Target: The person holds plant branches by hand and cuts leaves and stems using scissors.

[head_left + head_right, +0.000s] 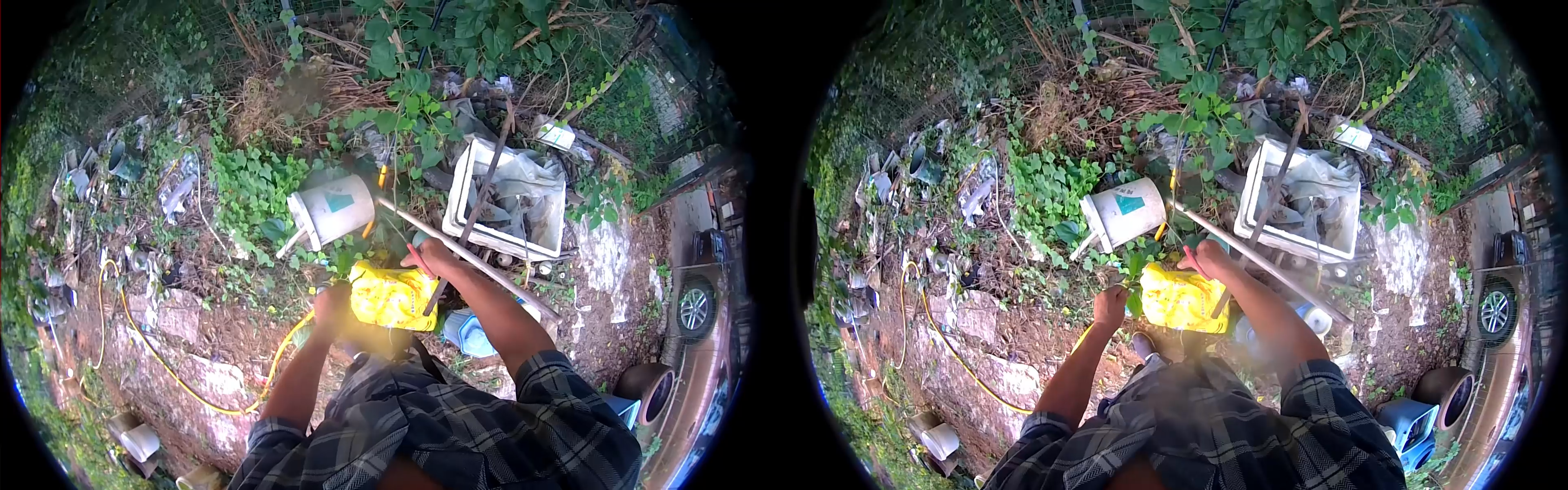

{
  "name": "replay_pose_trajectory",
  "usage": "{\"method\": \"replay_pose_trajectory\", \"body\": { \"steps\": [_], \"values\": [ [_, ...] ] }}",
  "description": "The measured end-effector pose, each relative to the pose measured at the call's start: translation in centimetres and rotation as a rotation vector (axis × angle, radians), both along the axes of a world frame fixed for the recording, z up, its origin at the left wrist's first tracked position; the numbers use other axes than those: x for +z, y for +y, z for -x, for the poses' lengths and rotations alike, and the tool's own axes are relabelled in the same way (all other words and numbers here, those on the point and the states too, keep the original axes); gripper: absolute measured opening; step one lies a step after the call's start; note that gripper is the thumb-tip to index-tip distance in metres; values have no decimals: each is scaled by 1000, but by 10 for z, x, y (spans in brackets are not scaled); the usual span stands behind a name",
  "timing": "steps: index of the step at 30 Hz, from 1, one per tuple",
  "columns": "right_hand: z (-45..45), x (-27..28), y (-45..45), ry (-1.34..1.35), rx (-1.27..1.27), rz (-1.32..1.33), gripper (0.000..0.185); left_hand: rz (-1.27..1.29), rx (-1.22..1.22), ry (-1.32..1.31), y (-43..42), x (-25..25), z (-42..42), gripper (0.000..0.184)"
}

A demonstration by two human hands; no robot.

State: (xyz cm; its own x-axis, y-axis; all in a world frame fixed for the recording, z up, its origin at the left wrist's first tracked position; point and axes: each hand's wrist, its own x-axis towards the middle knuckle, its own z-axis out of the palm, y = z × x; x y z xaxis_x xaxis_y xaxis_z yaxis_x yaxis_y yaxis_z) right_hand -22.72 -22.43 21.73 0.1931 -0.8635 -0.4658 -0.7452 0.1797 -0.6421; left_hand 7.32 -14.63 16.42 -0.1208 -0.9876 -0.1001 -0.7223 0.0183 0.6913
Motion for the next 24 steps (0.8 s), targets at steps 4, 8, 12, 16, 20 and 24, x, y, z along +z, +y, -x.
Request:
{"method": "replay_pose_trajectory", "body": {
  "steps": [4, 8, 12, 16, 20, 24],
  "values": [
    [12, -8, 6, 112, 159, 28, 31, 63, 174, -25, -21, 13, -23, 21],
    [13, -18, 7, 122, 44, -40, 44, -115, 248, -224, -89, 25, -22, 27],
    [7, -14, 6, 177, 2, 59, 53, 58, 203, -398, -162, 45, 42, 63],
    [3, -33, 7, 201, 69, 173, 56, -174, 92, 66, -244, -66, 113, 51],
    [9, -79, 22, 358, 181, 184, 51, -906, 259, 1043, -255, -67, 158, 24],
    [29, -104, 68, 397, 95, 101, 45, -757, 318, 1139, -245, -56, 150, 22]
  ]
}}
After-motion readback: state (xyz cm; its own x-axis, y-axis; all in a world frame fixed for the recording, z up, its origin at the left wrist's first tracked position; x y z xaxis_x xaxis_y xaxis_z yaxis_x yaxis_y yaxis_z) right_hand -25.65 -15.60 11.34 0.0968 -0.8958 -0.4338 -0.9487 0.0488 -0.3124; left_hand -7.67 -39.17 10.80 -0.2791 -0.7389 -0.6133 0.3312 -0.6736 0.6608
